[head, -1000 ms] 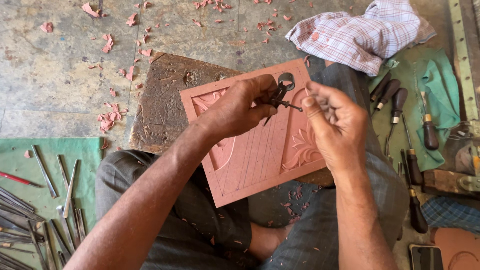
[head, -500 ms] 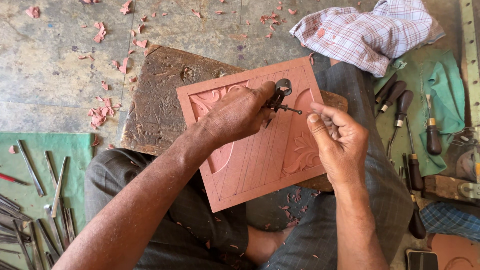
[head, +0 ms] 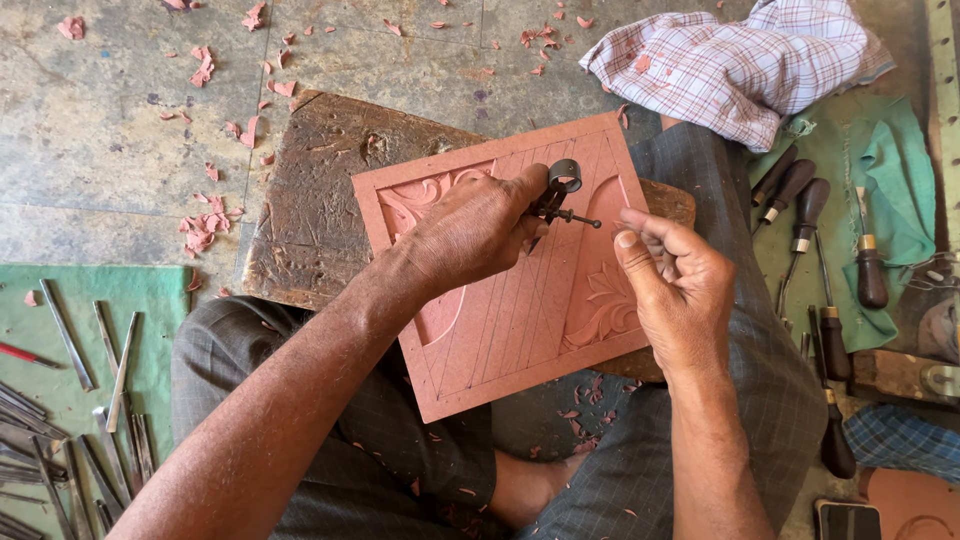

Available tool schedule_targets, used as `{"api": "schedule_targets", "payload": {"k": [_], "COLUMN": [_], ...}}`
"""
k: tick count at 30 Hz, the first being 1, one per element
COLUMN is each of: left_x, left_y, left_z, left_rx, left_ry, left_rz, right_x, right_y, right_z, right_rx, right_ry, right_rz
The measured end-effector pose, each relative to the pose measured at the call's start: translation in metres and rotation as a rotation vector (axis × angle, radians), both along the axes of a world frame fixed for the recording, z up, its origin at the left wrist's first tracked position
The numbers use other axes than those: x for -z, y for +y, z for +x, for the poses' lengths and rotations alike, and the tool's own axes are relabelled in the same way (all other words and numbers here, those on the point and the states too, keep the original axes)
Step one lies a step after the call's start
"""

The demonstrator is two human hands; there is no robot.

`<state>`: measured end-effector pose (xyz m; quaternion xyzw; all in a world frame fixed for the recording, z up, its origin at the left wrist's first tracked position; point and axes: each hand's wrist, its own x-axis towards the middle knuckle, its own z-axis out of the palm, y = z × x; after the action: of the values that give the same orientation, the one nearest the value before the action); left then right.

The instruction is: The person carves a wooden plaque. They use a divider to mark measurements, a pencil to draw lines, and various chisels to remove wood and create decorative floral patterns.

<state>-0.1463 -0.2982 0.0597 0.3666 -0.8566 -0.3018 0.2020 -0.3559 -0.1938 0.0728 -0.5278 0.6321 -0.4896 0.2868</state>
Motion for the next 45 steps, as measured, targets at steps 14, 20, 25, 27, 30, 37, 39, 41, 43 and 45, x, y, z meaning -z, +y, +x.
{"api": "schedule_targets", "payload": {"k": [14, 20, 25, 27, 30, 37, 39, 41, 43, 45], "left_x": [0.002, 0.003, 0.002, 0.002, 0.001, 0.004, 0.005, 0.006, 0.007, 0.007], "left_y": [0.006, 0.009, 0.014, 0.014, 0.014, 0.015, 0.016, 0.016, 0.017, 0.018], "left_z": [0.003, 0.002, 0.003, 0.003, 0.003, 0.001, 0.001, 0.000, -0.001, -0.001], "left_rx": [-0.008, -0.006, -0.038, -0.049, -0.063, -0.051, -0.044, -0.025, -0.015, -0.015], "left_ry": [0.027, 0.090, 0.100, 0.087, 0.038, 0.094, 0.078, 0.085, 0.070, 0.033], "left_rz": [0.009, 0.024, 0.056, 0.064, 0.069, 0.020, 0.010, -0.011, -0.021, -0.018], "right_x": [0.004, 0.003, 0.003, 0.003, 0.003, 0.002, -0.001, -0.008, -0.020, -0.034], "right_y": [0.002, 0.003, 0.003, 0.002, 0.002, 0.001, -0.001, -0.004, -0.008, -0.010], "right_z": [0.001, -0.002, -0.003, -0.002, -0.002, -0.006, -0.007, -0.007, -0.005, -0.003], "right_rx": [-0.009, 0.003, 0.011, 0.015, 0.007, 0.003, 0.026, -0.004, -0.053, -0.121], "right_ry": [0.000, 0.020, 0.051, 0.057, 0.049, 0.087, 0.107, 0.108, 0.091, 0.056], "right_rz": [-0.006, 0.010, 0.022, 0.028, 0.019, 0.021, 0.052, -0.002, -0.072, -0.156]}}
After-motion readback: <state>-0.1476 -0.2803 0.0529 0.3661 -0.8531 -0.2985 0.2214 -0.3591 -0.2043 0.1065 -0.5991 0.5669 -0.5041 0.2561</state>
